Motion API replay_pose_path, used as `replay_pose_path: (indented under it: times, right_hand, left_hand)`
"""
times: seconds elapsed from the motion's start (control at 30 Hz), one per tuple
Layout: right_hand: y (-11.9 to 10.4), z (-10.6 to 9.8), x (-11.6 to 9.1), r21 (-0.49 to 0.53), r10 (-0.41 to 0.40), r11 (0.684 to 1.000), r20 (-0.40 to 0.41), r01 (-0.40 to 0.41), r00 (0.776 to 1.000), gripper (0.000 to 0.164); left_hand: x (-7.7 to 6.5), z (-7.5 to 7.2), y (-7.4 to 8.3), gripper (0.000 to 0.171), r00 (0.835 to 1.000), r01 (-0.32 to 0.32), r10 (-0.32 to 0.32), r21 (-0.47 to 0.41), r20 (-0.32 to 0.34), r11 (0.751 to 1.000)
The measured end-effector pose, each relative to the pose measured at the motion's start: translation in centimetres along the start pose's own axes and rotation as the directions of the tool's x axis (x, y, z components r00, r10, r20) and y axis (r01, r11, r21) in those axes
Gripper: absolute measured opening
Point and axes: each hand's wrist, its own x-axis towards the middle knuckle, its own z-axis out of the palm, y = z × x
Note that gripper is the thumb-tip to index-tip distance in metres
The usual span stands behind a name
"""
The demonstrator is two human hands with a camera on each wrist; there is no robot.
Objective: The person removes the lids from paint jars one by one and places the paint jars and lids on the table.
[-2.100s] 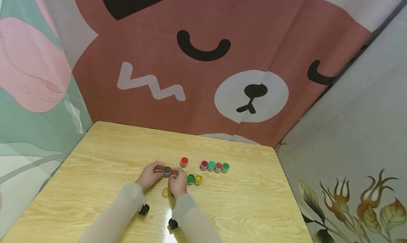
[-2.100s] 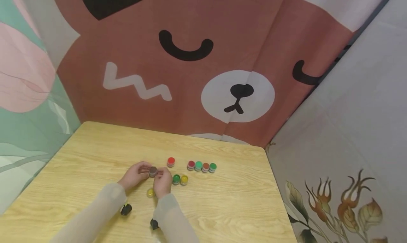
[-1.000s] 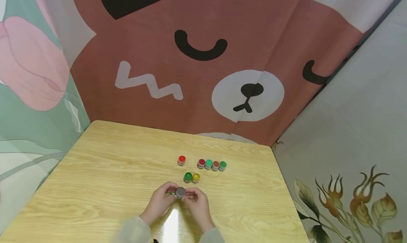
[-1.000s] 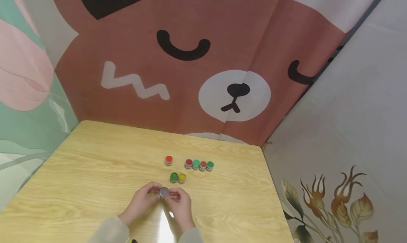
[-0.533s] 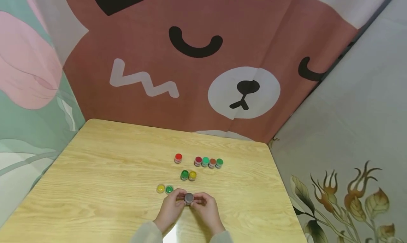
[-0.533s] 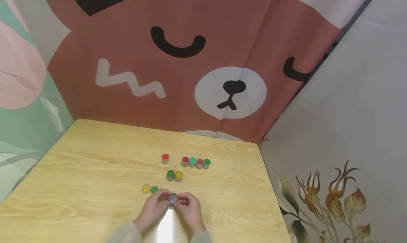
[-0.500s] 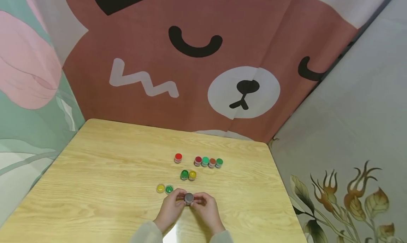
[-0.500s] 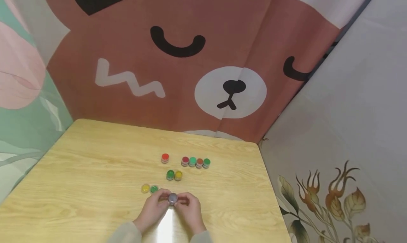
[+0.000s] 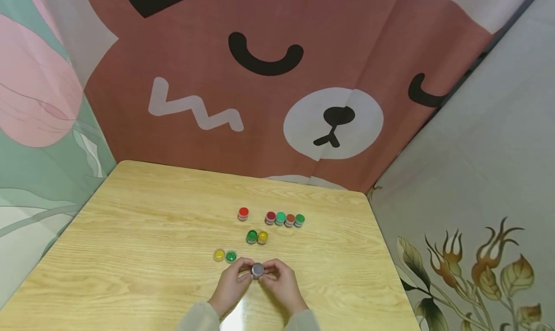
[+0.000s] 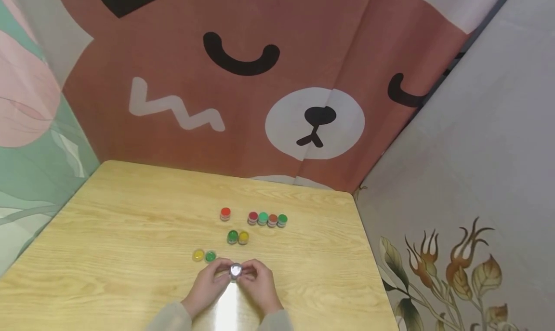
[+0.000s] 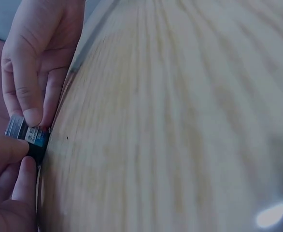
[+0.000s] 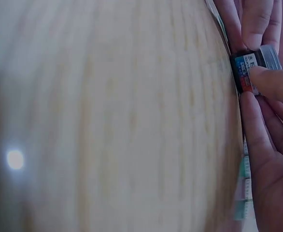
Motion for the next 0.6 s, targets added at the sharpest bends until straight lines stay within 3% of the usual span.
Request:
replay_pose_path:
  times: [0.1,0.23,0.4,0.6]
  right_hand:
    - [0.2,-0.1,0.3,-0.008,0.014,1.000,0.014,-0.014,1.000,0.029]
    - [-1.2,-0.1,0.1,-0.022,0.041,0.999,0.025,-0.040,0.999,0.029]
    - [-2.7,-0.2,-0.3,-0.018,0.011,1.000,0.035,-0.011,0.999,0.029]
    - [-0.4,-0.3,0.3,-0.053,0.029,0.998,0.033,-0.028,0.999,0.030]
  left_hand:
    - [0.0,-0.2,-0.3,0.031,1.000,-0.008,0.008,-0.012,0.016,1.000]
    - [0.1,-0.4,-0.8,0.034,0.998,-0.037,0.037,-0.010,0.045,0.999]
    - [0.1,-0.6,-1.1,0.038,0.996,-0.046,0.046,0.004,0.079,0.999]
    - [0.1,-1.0,-1.2,0.032,0.996,-0.031,0.027,0.045,0.090,0.998]
